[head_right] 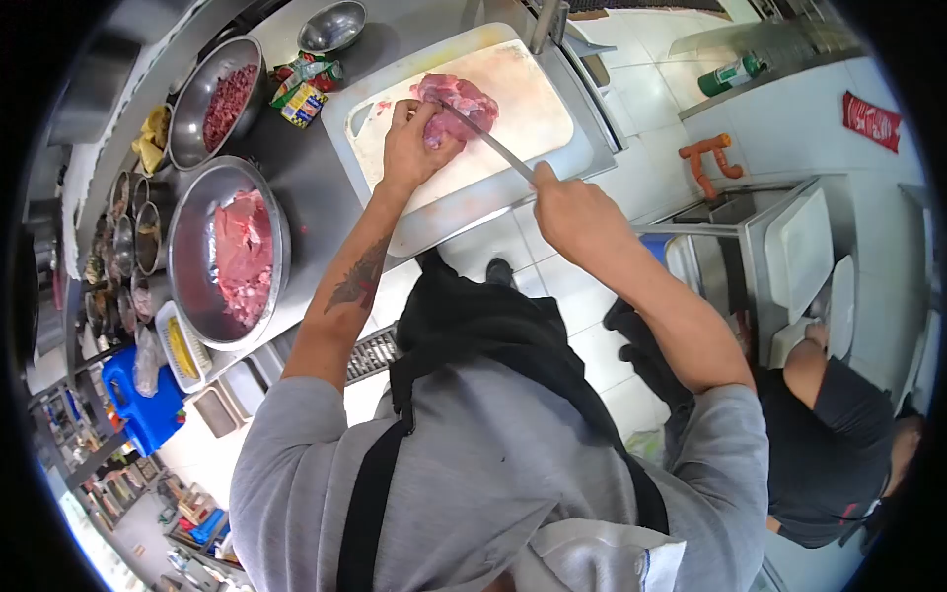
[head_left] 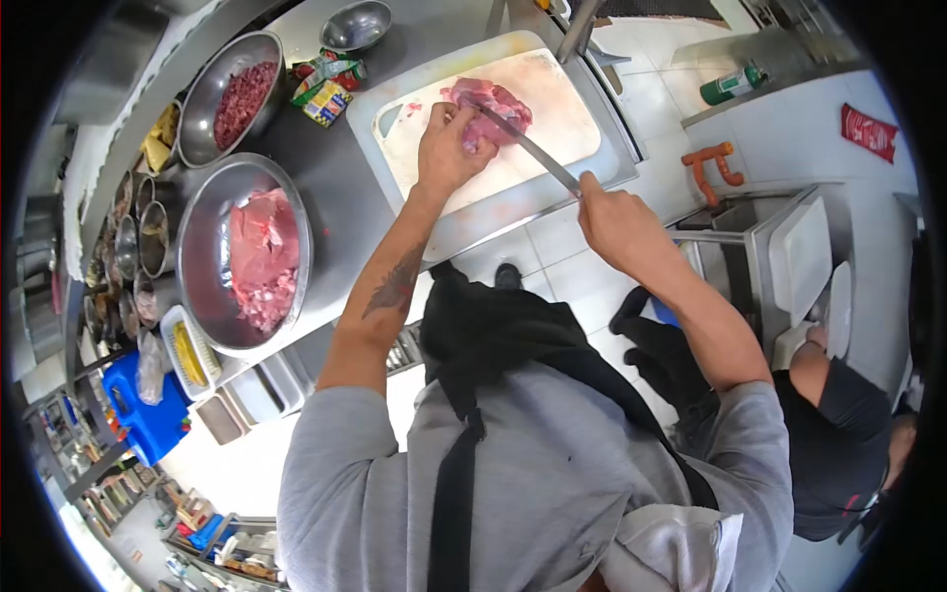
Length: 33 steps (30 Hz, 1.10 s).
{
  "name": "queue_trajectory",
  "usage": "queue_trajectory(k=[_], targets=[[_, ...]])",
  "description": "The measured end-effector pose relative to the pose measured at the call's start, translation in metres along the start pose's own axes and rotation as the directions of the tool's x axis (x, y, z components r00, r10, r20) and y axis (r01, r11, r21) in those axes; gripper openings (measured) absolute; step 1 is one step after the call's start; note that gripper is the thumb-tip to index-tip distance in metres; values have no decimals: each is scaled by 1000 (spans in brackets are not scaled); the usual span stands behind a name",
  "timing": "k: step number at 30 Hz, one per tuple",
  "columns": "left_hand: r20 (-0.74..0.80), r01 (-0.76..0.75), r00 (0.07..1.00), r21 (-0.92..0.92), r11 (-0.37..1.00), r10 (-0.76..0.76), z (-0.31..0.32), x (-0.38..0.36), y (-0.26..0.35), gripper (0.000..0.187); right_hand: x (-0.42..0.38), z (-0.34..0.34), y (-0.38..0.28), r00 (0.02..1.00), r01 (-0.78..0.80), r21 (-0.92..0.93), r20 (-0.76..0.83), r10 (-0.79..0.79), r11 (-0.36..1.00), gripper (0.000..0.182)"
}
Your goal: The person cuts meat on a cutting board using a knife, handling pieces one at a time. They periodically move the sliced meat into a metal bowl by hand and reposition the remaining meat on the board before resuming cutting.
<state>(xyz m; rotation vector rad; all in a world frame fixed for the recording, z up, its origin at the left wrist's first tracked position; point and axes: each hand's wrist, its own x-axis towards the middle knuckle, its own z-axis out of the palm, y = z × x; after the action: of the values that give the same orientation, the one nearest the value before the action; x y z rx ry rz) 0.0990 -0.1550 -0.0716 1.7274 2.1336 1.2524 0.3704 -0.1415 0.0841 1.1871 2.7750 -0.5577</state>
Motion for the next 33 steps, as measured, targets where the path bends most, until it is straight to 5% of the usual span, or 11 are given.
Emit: queue_trajectory(k=[3,7,9,16,18,21,25,27,28,31,33], targets=[[76,69,995,-63,996,-64,1,3,-10,55,9,-15,-1,992,-32,-119,121,46,992,20],[55,-32,998,-77,997,36,2,-8,-21,50,119,72,5,992,125,21,-12,-125,992,25],[57,-53,997,-59,997,57,-4,-5,-25,49,159,86,-23,997,71,-17,37,-71,997,29],[38,125,992,-65,990,-123,-5,-4,-20,42,7,97,46,999,-14,2,43,14,1000,35],[-122,82,989,-45,996,-86,-7,-5,-35,38,-34,91,64,992,-42,38,122,37,998,26],[77,210,976,-41,977,-206,-46,-6,-81,36,-75,50,82,974,-73,-7,213,73,997,27],[92,217,974,-78,973,-209,-78,-14,-58,36,-78,-32,61,960,-139,41,252,125,989,30],[-180,22,983,-90,996,-38,-62,-11,-23,40,-61,-26,36,982,-126,86,150,112,988,29],[-176,-123,977,-15,992,119,-53,-5,-18,38,-47,-22,22,993,-110,118,48,104,987,28],[27,-3,1000,90,996,1,-27,-9,-21,40,4,33,16,1000,7,123,-19,-4,992,25],[11,-19,1000,91,996,18,-26,-9,-27,37,27,51,5,1000,23,123,-14,-22,992,25]])
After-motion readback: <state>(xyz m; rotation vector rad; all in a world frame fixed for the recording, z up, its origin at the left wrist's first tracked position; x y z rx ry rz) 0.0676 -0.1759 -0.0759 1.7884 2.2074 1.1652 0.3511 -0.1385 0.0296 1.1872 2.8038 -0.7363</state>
